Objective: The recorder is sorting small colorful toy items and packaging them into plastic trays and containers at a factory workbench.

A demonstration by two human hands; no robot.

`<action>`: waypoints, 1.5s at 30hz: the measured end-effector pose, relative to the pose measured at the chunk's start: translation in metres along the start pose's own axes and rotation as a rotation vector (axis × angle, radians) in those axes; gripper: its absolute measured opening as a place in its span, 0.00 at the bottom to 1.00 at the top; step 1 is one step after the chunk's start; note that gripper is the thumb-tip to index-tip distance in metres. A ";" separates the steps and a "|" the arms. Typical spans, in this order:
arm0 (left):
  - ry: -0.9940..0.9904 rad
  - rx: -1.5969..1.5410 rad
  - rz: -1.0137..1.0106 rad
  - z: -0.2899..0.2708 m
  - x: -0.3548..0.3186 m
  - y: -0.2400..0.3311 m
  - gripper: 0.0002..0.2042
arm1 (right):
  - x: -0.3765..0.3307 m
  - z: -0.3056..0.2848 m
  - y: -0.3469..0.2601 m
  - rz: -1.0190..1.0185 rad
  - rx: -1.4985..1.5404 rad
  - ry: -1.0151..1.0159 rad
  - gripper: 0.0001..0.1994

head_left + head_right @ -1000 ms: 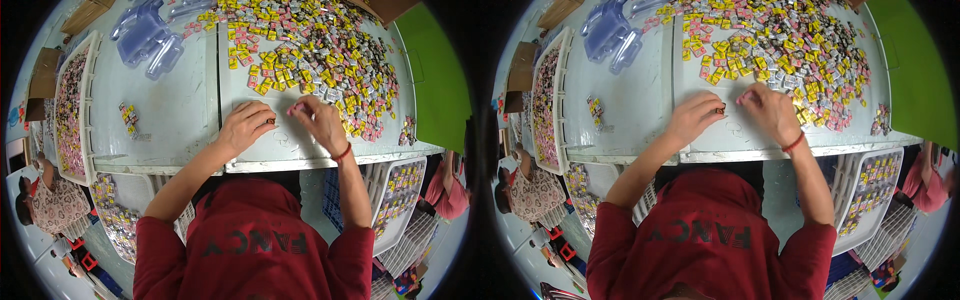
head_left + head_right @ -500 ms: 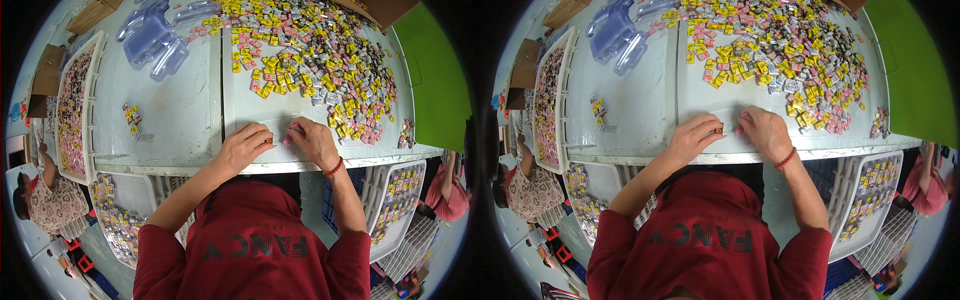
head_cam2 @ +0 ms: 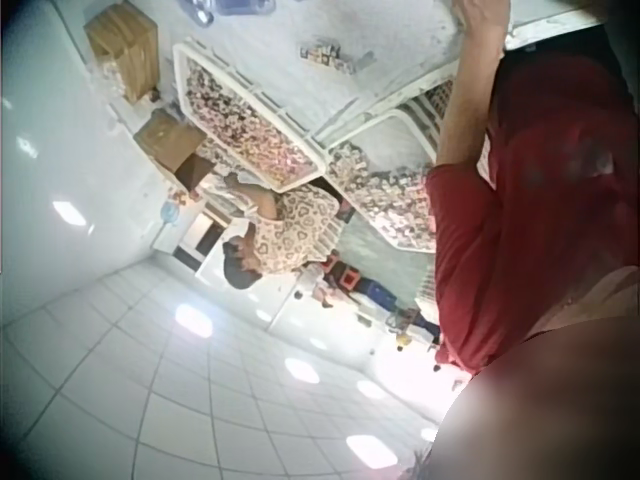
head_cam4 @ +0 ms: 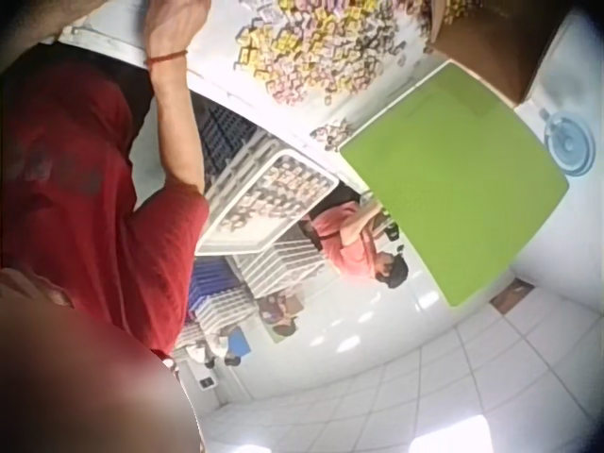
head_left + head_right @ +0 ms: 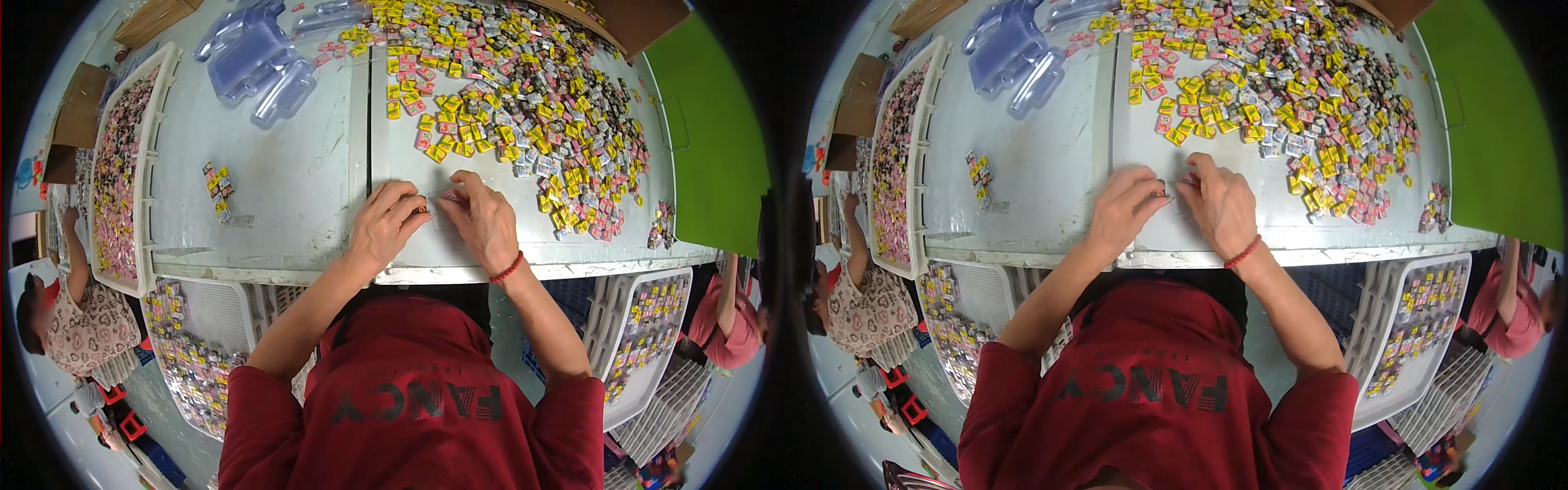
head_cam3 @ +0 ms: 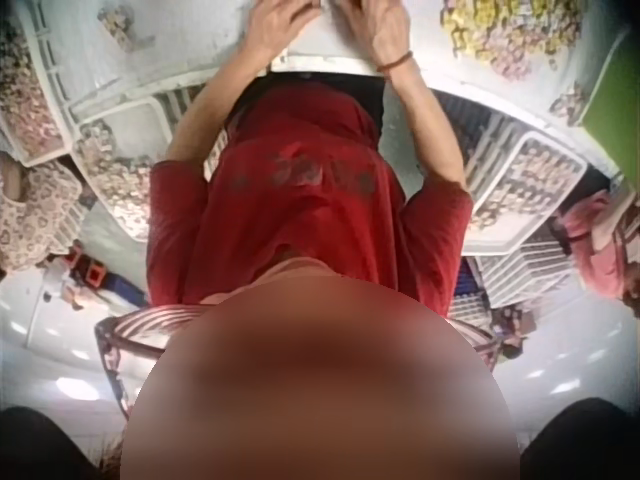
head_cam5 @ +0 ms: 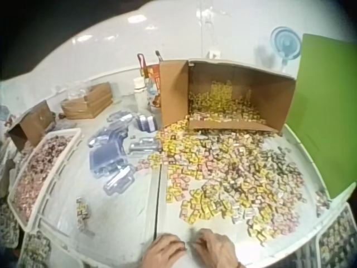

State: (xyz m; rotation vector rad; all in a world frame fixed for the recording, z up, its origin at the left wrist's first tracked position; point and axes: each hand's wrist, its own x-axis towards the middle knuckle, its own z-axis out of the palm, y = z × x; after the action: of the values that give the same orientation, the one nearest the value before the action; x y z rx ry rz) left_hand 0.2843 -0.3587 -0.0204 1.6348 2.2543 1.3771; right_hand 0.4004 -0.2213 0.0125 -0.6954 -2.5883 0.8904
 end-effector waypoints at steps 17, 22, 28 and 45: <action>-0.043 -0.038 0.086 -0.008 0.006 -0.018 0.08 | -0.007 0.016 -0.008 -0.201 -0.266 0.078 0.06; -0.060 -0.036 0.112 -0.008 0.007 -0.022 0.07 | -0.003 0.022 -0.009 -0.139 -0.236 0.101 0.05; -0.154 -0.127 0.047 -0.017 0.012 -0.022 0.08 | -0.001 0.015 -0.009 -0.224 -0.156 0.145 0.05; -0.053 0.166 0.229 0.010 0.075 -0.054 0.10 | 0.064 0.023 0.019 -0.260 -0.348 0.142 0.05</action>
State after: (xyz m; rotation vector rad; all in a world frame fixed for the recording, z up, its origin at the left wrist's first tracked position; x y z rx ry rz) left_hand 0.2150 -0.2968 -0.0289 2.0122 2.2648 1.1956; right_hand 0.3430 -0.1851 -0.0082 -0.4694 -2.6477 0.3041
